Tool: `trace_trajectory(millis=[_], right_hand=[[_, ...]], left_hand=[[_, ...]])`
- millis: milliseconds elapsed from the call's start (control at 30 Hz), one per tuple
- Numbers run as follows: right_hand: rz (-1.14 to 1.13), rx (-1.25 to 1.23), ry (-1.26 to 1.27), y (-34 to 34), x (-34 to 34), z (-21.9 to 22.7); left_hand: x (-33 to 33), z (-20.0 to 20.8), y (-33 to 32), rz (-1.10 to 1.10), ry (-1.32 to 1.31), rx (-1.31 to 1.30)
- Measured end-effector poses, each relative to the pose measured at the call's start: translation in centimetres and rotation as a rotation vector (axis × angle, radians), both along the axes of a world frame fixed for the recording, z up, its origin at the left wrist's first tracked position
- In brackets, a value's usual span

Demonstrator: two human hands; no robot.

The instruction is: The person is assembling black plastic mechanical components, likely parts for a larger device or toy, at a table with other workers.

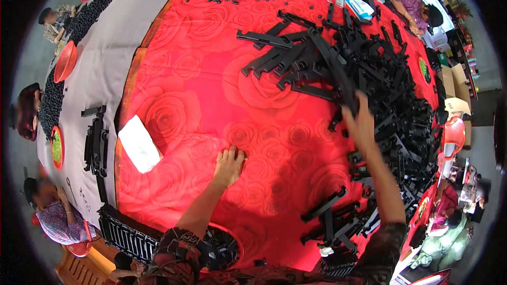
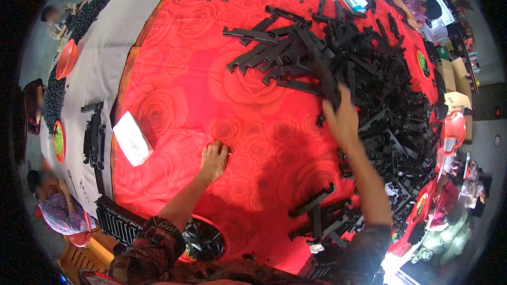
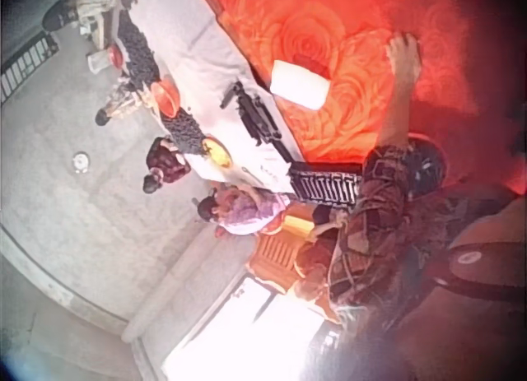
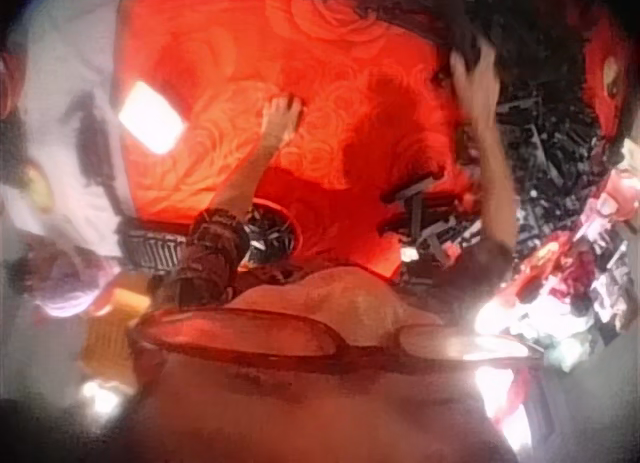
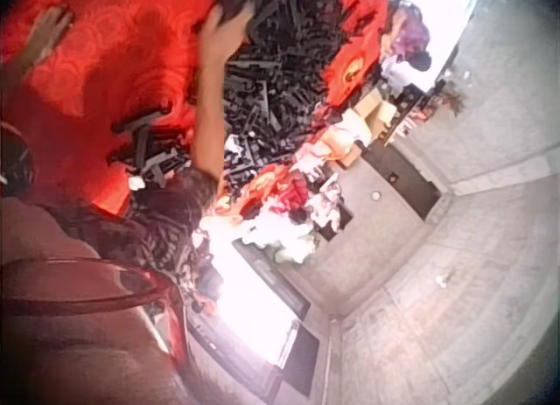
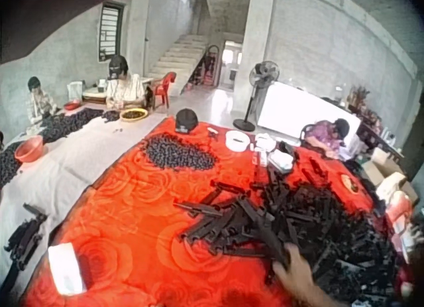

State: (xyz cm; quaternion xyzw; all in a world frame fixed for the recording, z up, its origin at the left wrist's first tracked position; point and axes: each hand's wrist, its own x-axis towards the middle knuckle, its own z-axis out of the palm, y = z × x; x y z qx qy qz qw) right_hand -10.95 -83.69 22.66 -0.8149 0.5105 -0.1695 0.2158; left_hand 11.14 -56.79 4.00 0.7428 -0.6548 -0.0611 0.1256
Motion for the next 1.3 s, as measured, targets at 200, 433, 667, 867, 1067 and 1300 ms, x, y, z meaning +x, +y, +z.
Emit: trace_trajectory(millis=[200, 433, 667, 867, 1067, 1300], right_hand=[[-0.073, -0.255, 0.302, -18.1, 10.5, -5.4], [-0.138, -0.368, 0.547, -24.7, 14.5, -11.3], [0.228, -0.239, 0.702, -19.7, 12.7, -7.2], [0.474, -0.113, 0.89, -12.8, 6.6, -4.0], [0.702, 0.251, 1.187, -2.9, 2.5, 1.1], [0.403, -0.271, 0.716, -12.3, 12.4, 2.1]], left_hand=[[-0.6, -1.1, 0.0, -0.01, 0.019, 0.071], [-0.6, -1.4, -0.5, -0.056, 0.048, -0.014], [-0.2, -1.1, -0.4, -0.051, 0.044, 0.018], [0.0, -0.2, -1.0, -0.055, 0.023, -0.024], [-0.4, -1.4, -0.4, -0.023, 0.078, 0.055], [-0.2, -1.1, -0.5, -0.056, 0.041, -0.002]])
